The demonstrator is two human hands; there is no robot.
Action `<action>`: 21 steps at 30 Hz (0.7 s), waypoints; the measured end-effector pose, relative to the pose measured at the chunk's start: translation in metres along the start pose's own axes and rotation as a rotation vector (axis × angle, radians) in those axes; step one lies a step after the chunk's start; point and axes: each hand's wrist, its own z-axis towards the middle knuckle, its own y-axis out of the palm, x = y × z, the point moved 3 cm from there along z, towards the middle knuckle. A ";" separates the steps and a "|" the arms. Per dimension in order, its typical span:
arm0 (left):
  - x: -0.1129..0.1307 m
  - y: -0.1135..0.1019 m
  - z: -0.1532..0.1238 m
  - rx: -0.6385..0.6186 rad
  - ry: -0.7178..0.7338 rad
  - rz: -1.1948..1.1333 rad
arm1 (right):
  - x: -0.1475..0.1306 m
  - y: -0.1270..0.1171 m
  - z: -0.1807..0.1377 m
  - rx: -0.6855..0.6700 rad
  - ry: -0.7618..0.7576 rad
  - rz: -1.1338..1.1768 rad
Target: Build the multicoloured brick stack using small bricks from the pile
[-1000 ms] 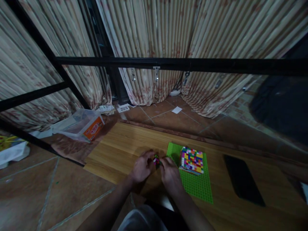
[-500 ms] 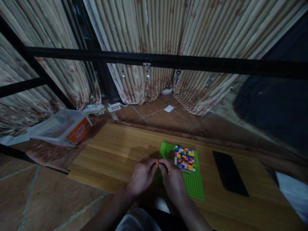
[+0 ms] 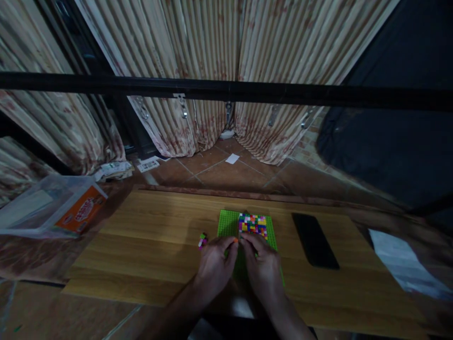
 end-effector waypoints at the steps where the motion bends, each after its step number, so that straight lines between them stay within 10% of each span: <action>1: 0.000 0.001 0.002 0.010 -0.009 -0.006 | 0.004 -0.006 0.005 0.007 -0.012 -0.034; 21: -0.022 -0.010 0.007 -0.012 -0.118 -0.121 | 0.031 -0.029 0.068 -0.294 -0.136 -0.482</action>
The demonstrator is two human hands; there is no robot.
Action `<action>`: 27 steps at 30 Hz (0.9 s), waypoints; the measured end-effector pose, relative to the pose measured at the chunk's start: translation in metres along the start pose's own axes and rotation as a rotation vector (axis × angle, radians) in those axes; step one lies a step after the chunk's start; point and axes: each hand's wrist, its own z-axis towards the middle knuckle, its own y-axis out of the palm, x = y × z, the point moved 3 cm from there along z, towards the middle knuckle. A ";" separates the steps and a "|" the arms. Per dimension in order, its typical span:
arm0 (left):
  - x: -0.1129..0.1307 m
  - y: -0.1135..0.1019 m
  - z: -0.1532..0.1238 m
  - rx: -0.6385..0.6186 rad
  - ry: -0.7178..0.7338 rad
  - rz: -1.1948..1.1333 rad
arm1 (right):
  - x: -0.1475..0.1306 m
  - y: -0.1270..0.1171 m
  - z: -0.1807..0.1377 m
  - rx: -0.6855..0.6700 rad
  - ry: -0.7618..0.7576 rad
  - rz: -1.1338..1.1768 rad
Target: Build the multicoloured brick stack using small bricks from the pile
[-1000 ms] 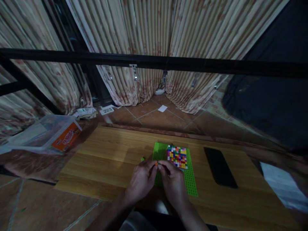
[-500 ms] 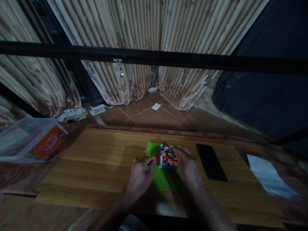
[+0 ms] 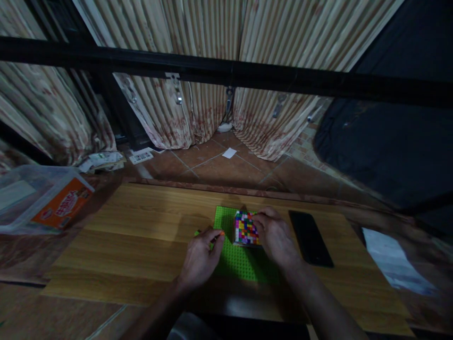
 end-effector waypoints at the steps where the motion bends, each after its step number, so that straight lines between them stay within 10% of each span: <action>1: 0.000 0.000 0.000 -0.002 -0.005 -0.003 | 0.000 -0.002 0.002 -0.005 -0.001 0.013; 27: 0.000 0.007 0.002 0.029 -0.163 -0.346 | 0.011 0.020 -0.026 0.238 -0.131 0.057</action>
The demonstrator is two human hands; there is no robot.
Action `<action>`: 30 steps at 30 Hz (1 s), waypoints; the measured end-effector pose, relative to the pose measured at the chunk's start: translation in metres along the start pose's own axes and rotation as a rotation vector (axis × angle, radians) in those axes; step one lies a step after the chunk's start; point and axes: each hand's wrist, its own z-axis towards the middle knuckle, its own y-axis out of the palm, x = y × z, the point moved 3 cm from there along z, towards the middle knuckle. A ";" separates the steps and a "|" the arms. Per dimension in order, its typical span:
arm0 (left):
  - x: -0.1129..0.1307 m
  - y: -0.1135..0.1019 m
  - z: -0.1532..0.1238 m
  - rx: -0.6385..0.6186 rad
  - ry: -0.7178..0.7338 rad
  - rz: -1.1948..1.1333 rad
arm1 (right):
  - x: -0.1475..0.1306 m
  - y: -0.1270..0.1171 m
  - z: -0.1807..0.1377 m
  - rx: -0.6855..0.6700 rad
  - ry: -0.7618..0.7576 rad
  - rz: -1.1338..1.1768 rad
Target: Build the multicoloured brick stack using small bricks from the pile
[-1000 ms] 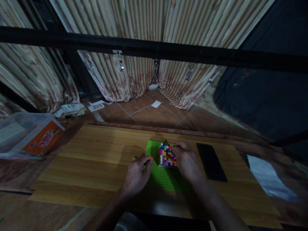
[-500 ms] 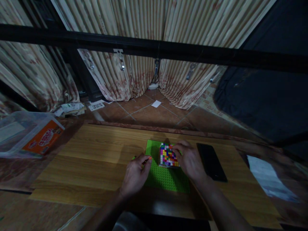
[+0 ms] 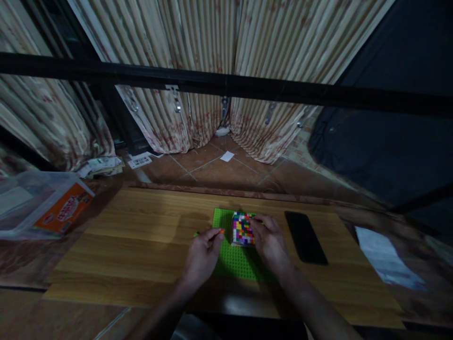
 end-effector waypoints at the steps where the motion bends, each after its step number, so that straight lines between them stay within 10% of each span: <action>1: 0.001 0.002 0.000 0.000 -0.012 -0.035 | 0.000 -0.002 0.000 0.013 0.013 0.008; 7: 0.004 0.014 -0.004 -0.036 -0.030 -0.256 | -0.025 -0.022 -0.012 0.160 0.170 0.141; 14: 0.008 0.034 -0.024 -0.198 -0.046 -0.318 | -0.064 -0.021 -0.036 0.037 0.272 0.490; 30: 0.006 0.015 -0.019 -0.083 -0.058 -0.088 | -0.033 -0.022 0.002 0.063 0.214 0.228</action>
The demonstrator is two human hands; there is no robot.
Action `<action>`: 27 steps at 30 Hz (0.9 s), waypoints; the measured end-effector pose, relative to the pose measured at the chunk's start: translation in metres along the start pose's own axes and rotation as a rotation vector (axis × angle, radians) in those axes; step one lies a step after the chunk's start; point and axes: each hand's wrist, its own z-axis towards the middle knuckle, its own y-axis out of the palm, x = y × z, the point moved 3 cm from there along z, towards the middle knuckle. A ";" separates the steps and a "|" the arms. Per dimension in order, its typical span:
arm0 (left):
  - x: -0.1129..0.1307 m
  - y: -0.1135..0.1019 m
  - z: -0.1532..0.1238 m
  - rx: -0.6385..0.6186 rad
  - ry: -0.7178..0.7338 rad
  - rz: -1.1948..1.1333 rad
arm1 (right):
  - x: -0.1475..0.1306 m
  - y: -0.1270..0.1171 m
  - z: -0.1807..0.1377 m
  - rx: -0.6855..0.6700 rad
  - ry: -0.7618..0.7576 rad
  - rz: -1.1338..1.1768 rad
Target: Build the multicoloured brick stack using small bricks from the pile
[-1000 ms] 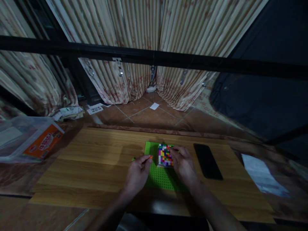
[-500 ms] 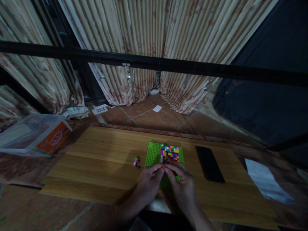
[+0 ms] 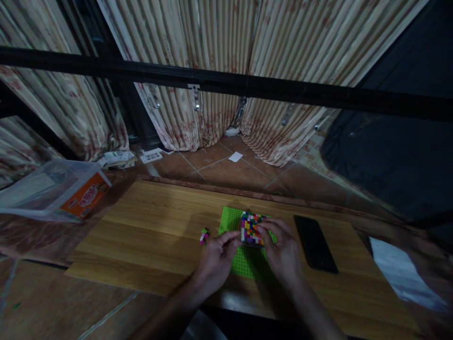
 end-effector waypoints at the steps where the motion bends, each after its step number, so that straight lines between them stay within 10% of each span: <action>1: -0.002 -0.007 0.001 0.035 -0.006 0.022 | 0.004 -0.001 0.007 0.011 -0.028 -0.059; 11: -0.035 -0.076 0.010 0.243 -0.022 0.226 | 0.024 0.006 0.025 -0.047 -0.231 -0.291; 27: -0.034 -0.087 0.015 0.163 0.079 0.550 | 0.031 0.008 0.011 -0.059 -0.342 -0.442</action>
